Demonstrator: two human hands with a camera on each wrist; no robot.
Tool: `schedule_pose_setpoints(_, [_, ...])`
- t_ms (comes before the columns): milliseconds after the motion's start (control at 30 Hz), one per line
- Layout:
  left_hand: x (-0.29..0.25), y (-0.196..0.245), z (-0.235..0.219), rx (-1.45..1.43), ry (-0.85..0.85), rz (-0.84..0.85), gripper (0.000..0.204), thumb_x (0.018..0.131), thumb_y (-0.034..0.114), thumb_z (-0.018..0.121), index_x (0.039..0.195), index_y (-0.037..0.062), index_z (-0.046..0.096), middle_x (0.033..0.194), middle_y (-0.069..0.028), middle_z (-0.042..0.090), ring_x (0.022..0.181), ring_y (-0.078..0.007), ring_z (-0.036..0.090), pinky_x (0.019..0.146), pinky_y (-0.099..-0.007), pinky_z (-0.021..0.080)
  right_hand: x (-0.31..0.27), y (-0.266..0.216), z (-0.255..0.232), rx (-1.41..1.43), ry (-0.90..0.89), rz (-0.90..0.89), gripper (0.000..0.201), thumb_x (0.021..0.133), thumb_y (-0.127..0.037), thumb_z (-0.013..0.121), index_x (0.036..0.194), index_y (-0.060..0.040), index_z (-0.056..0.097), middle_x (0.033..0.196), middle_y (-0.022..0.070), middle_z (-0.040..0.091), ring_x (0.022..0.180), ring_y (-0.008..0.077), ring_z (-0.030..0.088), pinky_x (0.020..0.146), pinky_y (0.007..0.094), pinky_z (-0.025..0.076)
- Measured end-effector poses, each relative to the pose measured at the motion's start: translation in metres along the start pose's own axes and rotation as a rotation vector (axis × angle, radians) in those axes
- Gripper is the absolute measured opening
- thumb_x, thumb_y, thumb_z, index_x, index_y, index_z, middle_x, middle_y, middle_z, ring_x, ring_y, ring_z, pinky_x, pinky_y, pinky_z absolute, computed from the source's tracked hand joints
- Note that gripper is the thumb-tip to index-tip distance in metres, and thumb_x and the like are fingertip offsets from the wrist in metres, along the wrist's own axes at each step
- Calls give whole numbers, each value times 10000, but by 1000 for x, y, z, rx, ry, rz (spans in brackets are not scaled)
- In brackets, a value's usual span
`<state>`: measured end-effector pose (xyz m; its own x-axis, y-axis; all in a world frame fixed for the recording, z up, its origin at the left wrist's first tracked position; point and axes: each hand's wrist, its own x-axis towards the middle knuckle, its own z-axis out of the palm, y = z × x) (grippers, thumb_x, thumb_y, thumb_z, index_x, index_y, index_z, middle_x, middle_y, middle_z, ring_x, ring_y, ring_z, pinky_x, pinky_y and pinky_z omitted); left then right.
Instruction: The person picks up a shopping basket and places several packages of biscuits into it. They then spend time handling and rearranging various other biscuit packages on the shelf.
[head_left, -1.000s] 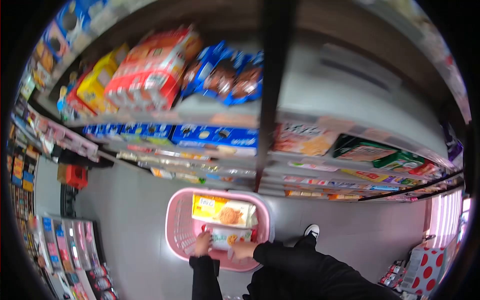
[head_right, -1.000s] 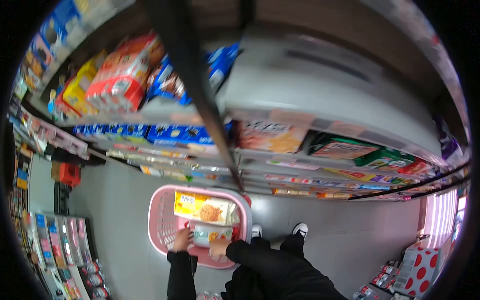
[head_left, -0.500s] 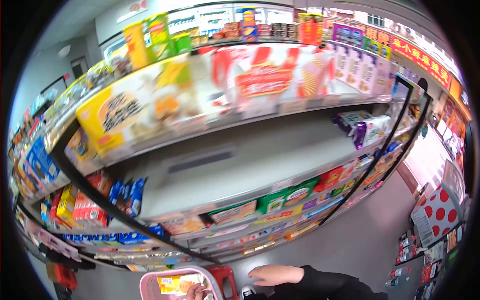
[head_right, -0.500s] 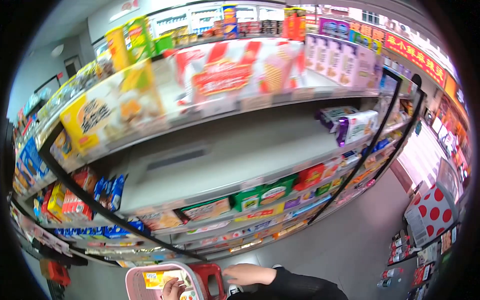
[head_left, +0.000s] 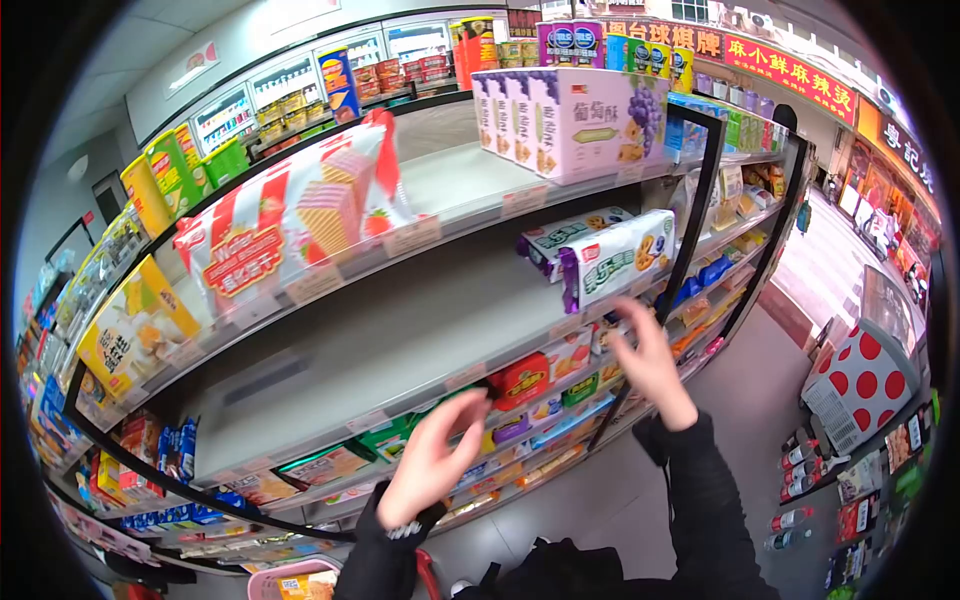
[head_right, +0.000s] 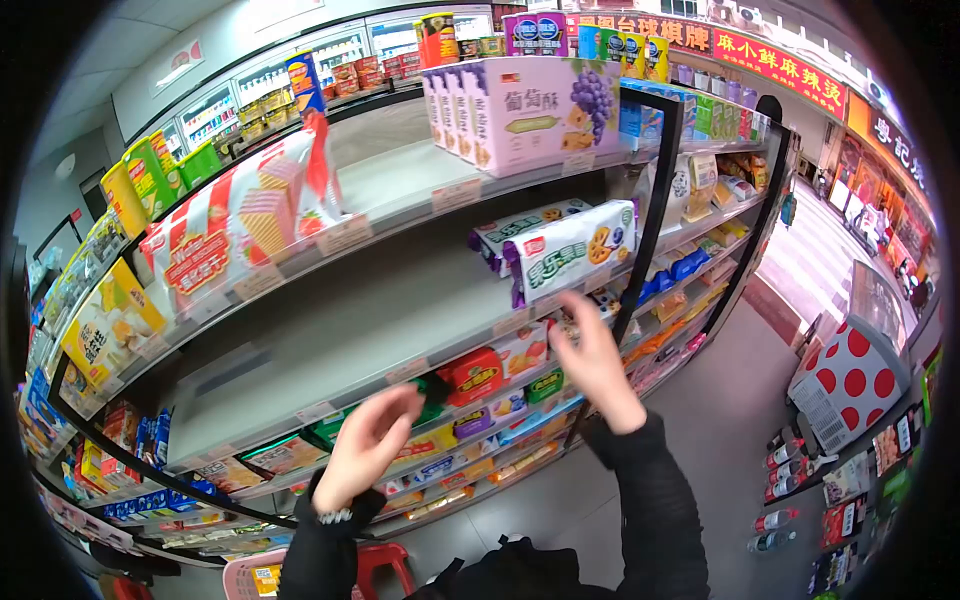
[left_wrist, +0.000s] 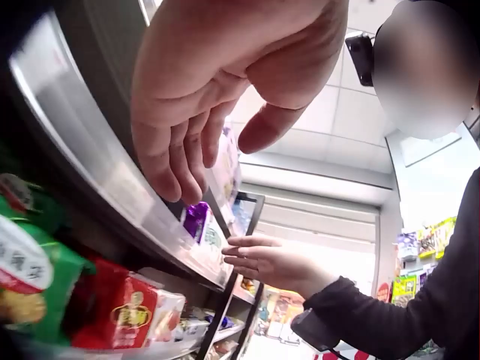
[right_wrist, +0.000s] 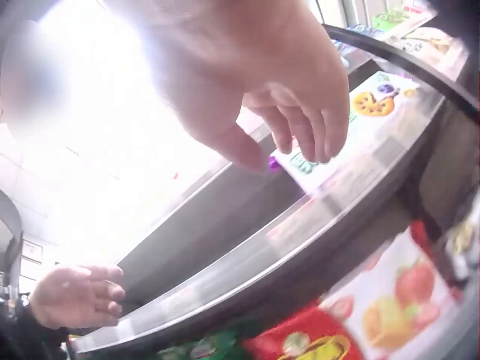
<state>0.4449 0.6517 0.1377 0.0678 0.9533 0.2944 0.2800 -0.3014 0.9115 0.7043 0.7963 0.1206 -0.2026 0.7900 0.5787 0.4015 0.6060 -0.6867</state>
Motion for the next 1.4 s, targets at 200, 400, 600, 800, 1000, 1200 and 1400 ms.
schedule_pose_setpoints(200, [131,-5,73,170,110,136,505,822,127,580,1244,-41,359,1163,-163,501,1063,-219,510,891,-307,420,79,79,-50,-199,199,96,564,767,-88,533,1255,69,298,1195,266,421,1144,359,409,964,353,327])
schedule_pose_setpoints(400, [186,-21,98,204,193,110,552,765,188,652,1179,-72,394,1086,-181,530,983,-218,539,812,-310,445,94,92,-53,-179,174,124,616,753,-72,542,1274,87,254,1217,286,399,1164,364,391,972,358,319])
schedule_pose_setpoints(600, [195,-27,104,210,170,106,481,752,188,664,1082,-77,436,1026,-182,553,939,-212,554,790,-319,443,102,106,-40,-215,236,65,701,740,-101,566,1313,65,198,1297,264,337,1220,327,346,995,340,288])
schedule_pose_setpoints(800, [202,-26,100,269,191,-16,517,709,239,675,1018,-88,419,958,-255,564,916,-367,565,773,-377,448,108,104,-34,-286,289,88,679,706,-99,570,1278,78,248,1237,288,366,1146,395,379,965,393,316])
schedule_pose_setpoints(1000, [201,-23,84,144,204,86,433,660,228,713,946,-47,541,836,-172,598,787,-274,596,711,-341,465,110,111,-37,-129,322,90,632,690,-70,573,1244,62,297,1166,241,427,1084,348,442,931,364,351])
schedule_pose_setpoints(1200, [173,6,54,78,180,93,455,706,76,706,1093,-32,493,943,-81,609,849,-126,576,767,-263,462,97,82,-30,331,291,59,622,743,38,530,1299,18,251,1231,163,367,1144,245,407,945,312,351])
schedule_pose_setpoints(1400, [92,14,22,-24,275,166,542,684,63,707,1165,-20,471,1018,-101,597,942,-138,561,837,-274,429,55,1,-8,421,326,-99,580,772,63,498,1299,19,261,1281,152,344,1217,245,345,1029,348,242])
